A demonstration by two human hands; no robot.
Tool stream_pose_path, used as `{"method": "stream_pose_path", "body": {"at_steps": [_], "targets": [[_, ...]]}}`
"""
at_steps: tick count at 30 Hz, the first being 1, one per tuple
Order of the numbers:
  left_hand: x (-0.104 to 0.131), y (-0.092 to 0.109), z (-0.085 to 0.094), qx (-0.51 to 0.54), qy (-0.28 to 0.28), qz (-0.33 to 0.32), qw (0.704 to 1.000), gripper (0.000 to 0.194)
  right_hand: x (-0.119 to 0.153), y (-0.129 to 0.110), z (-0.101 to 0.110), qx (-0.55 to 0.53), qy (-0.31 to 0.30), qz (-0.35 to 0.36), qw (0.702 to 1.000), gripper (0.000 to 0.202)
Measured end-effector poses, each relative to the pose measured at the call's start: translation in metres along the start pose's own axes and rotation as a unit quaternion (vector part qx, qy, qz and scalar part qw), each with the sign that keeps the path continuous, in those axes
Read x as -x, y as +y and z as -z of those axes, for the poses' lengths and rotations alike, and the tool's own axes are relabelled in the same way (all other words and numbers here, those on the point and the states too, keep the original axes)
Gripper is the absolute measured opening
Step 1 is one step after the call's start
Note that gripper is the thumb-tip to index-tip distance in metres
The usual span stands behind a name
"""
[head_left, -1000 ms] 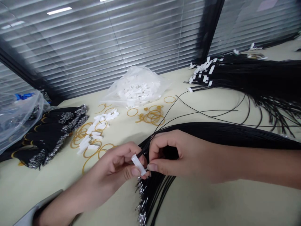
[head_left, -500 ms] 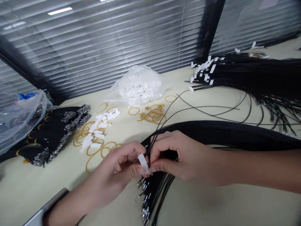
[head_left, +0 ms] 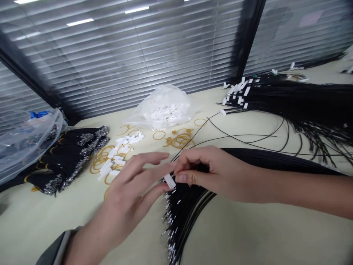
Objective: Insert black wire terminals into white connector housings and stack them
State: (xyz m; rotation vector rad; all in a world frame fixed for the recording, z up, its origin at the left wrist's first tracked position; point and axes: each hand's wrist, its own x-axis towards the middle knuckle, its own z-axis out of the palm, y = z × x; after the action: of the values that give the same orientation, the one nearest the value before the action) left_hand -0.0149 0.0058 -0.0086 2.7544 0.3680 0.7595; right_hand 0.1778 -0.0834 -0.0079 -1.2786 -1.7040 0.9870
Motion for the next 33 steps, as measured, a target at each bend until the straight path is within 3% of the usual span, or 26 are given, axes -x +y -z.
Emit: {"method": "stream_pose_path", "body": {"at_steps": [2,4,6,8,9,13,19,22,25,30,33], "targets": [[0.001,0.001,0.002,-0.036,-0.011,-0.045,0.998,0.041,0.0,-0.002,0.001,0.024,0.01,0.015,1.0,0.025],[0.002,0.001,0.004,-0.042,0.004,-0.039,0.998,0.035,0.0,-0.005,0.006,0.099,0.056,0.052,0.992,0.026],[0.002,0.002,0.004,-0.042,0.035,0.001,0.999,0.027,-0.002,-0.005,0.014,0.202,0.095,0.093,0.97,0.047],[0.002,0.002,0.003,-0.037,0.061,0.046,0.996,0.022,-0.005,-0.002,0.022,0.291,0.092,0.111,0.946,0.069],[0.002,0.002,0.002,-0.031,0.071,0.064,0.995,0.019,-0.007,0.0,0.026,0.322,0.08,0.11,0.937,0.067],[0.001,0.002,0.0,0.028,0.105,0.128,0.986,0.014,-0.012,0.007,0.038,0.351,0.004,0.082,0.933,0.013],[-0.003,0.006,0.001,0.159,0.22,0.211,0.939,0.006,-0.011,0.007,0.046,0.313,-0.01,0.075,0.947,0.017],[-0.006,0.009,0.003,0.186,0.253,0.226,0.922,0.005,-0.011,0.005,0.053,0.314,-0.057,0.06,0.946,0.007],[-0.007,0.008,0.005,0.193,0.269,0.233,0.914,0.005,-0.01,-0.002,0.064,0.301,-0.089,0.031,0.949,0.015],[-0.009,-0.001,0.003,0.254,0.201,0.222,0.92,0.033,-0.01,-0.013,0.078,0.201,-0.102,0.016,0.974,0.026],[-0.006,0.003,-0.001,0.228,0.057,0.222,0.946,0.049,-0.01,-0.016,0.078,0.136,-0.079,0.037,0.987,0.027]]}}
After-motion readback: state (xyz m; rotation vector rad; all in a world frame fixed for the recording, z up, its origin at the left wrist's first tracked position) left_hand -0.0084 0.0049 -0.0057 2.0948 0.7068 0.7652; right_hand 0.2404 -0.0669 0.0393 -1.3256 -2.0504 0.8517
